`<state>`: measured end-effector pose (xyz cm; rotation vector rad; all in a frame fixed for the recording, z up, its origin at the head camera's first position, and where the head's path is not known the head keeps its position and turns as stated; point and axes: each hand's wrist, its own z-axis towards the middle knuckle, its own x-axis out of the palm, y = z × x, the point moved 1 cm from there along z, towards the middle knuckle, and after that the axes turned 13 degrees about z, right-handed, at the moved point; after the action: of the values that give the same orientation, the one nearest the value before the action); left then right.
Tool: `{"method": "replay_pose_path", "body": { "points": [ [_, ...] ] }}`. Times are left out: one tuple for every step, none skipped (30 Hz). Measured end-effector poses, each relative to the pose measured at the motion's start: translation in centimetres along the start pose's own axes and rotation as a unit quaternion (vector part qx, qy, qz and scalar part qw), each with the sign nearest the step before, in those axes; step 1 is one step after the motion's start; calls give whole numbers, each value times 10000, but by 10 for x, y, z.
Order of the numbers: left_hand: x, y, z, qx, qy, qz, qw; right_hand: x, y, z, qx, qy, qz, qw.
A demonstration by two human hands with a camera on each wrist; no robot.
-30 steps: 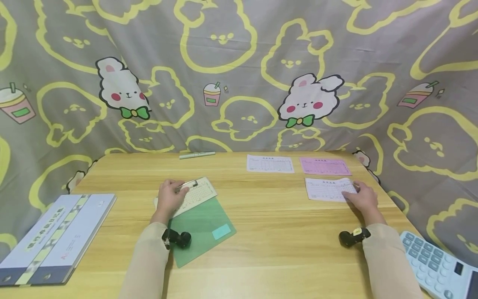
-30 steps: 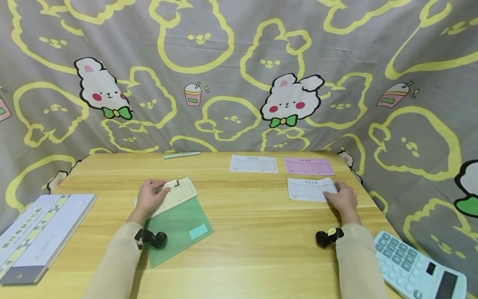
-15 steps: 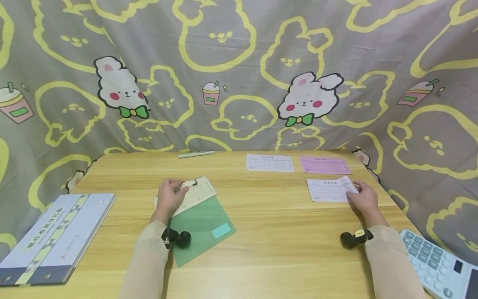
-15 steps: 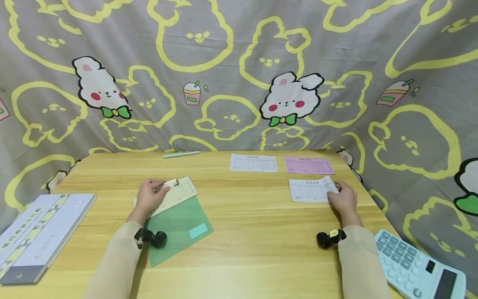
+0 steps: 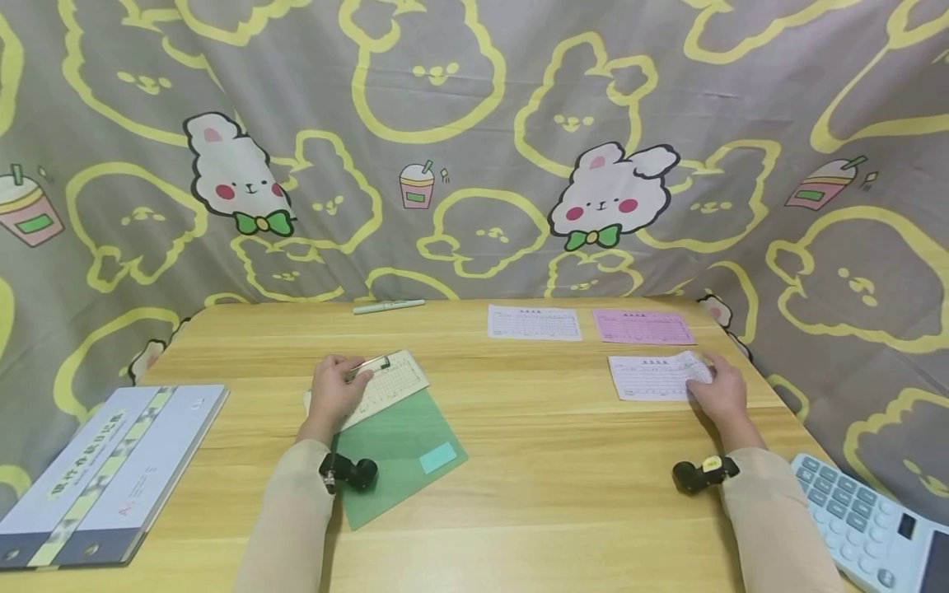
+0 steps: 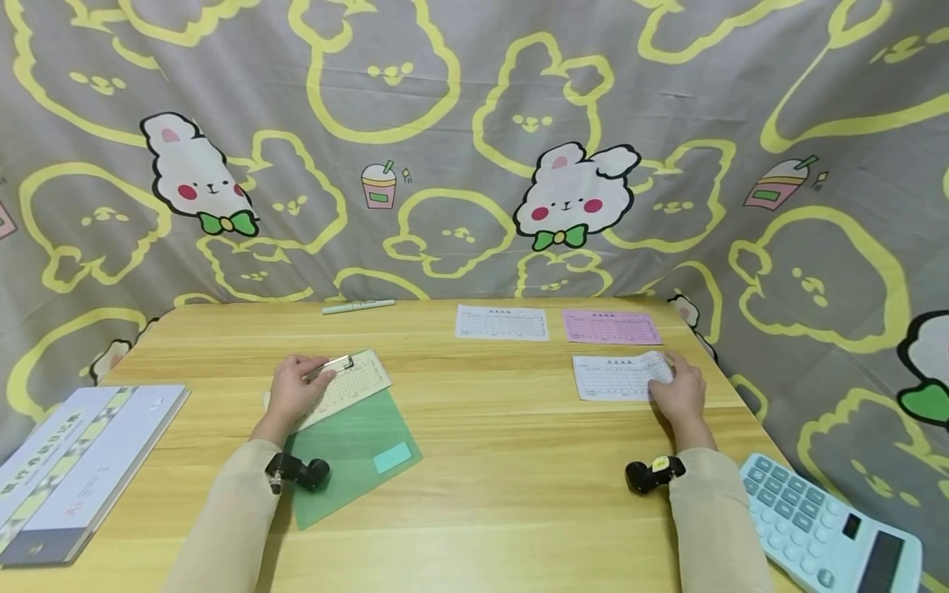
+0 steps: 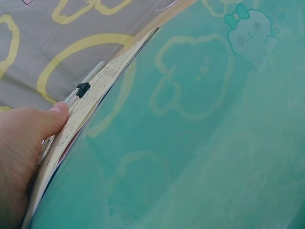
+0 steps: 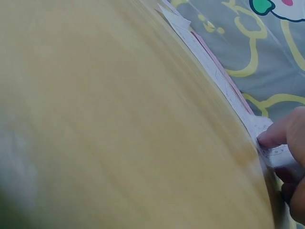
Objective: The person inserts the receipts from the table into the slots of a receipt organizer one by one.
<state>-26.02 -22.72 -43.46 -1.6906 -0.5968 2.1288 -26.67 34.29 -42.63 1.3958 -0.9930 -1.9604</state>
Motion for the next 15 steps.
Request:
{"method": "replay_pose_path", "body": {
  "points": [
    [0,0,0,0,-15,8,10000,0,1,0,-43,7,6,10000],
    [0,0,0,13,-24,16,10000,-1,2,0,-52,29,37,10000],
    [0,1,0,22,-30,21,10000,-1,2,0,-69,52,48,10000],
    [0,1,0,33,-38,28,10000,-2,3,0,-43,98,89,9999],
    [0,1,0,17,-38,15,10000,-2,4,-1,-12,140,116,9998],
    [1,1,1,16,-41,25,10000,-3,4,-1,40,206,169,9996],
    [1,1,1,12,-36,23,10000,-3,5,-2,91,261,189,9994],
    [1,1,1,11,-28,21,10000,-3,5,-3,143,316,216,9992],
    [1,1,1,19,-23,26,10000,-4,6,-4,178,373,225,9989],
    [1,1,1,23,-18,26,10000,-4,6,-5,215,435,245,9985],
    [0,1,1,11,-16,21,10000,-4,7,-6,209,487,258,9983],
    [0,1,1,7,-13,19,10000,-4,8,-7,191,542,294,9979],
    [0,2,0,19,0,13,10000,-3,9,-7,122,590,323,9977],
    [0,2,0,17,5,16,10000,-3,11,-8,43,670,385,9970],
    [0,2,0,15,14,12,10000,-2,12,-9,-27,770,438,9961]
  ]
}}
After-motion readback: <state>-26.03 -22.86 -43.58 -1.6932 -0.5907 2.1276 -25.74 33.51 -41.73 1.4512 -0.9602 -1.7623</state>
